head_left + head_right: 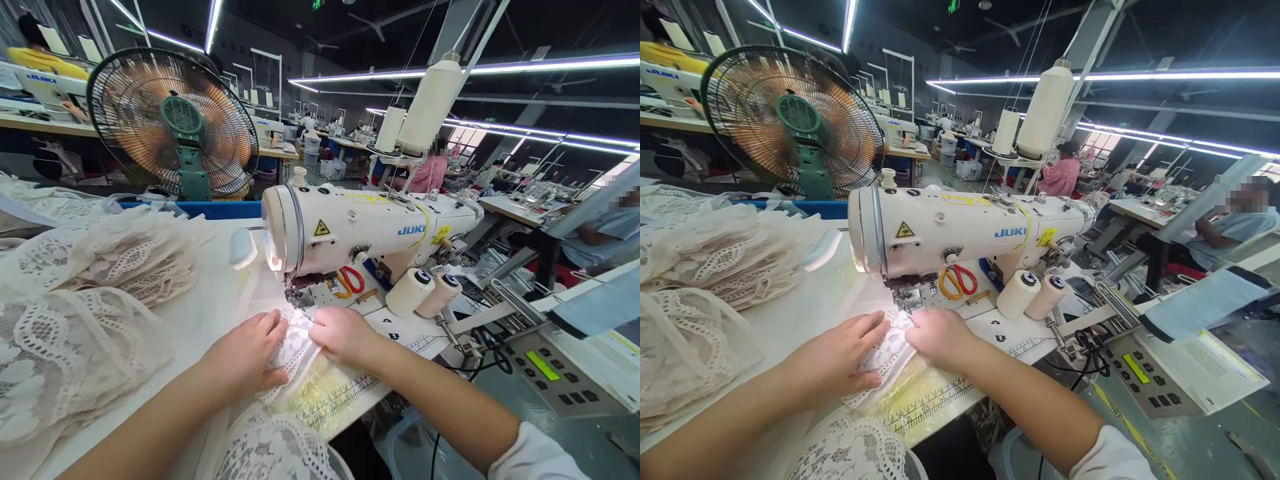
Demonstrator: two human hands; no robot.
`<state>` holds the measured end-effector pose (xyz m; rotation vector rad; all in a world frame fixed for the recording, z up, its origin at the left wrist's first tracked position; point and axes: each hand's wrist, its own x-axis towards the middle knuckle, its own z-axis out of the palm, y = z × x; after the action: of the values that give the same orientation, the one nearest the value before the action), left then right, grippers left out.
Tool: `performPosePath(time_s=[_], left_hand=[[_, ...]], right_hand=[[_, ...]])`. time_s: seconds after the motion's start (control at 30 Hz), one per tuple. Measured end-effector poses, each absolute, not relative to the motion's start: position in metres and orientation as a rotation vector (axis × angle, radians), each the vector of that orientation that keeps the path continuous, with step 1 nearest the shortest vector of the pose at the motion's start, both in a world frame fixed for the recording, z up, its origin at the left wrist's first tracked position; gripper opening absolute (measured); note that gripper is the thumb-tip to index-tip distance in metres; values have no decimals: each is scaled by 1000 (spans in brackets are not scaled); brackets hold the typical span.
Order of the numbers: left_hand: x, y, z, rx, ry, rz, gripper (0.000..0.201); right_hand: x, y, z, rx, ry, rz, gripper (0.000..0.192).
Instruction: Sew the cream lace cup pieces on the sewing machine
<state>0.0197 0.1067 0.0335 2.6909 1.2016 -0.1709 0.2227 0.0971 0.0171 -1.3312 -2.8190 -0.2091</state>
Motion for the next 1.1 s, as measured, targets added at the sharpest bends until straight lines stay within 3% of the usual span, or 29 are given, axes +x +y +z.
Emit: performPosePath(time_s=[0.27,0.57,0.8,1.1], left_hand=[[18,105,35,2731,1208,-123,57],[20,107,29,2814,1229,100,39],[17,116,29,2817,1258,15,51],[3,132,27,2755,1225,92,40]], right_hand=[[247,79,3,-1004,-2667,-537,14],[231,75,-13,-849,-2624,-391,18],[223,83,-22,-845,-2593,-344,11],[212,87,-24,-1033,-2547,-324,15]])
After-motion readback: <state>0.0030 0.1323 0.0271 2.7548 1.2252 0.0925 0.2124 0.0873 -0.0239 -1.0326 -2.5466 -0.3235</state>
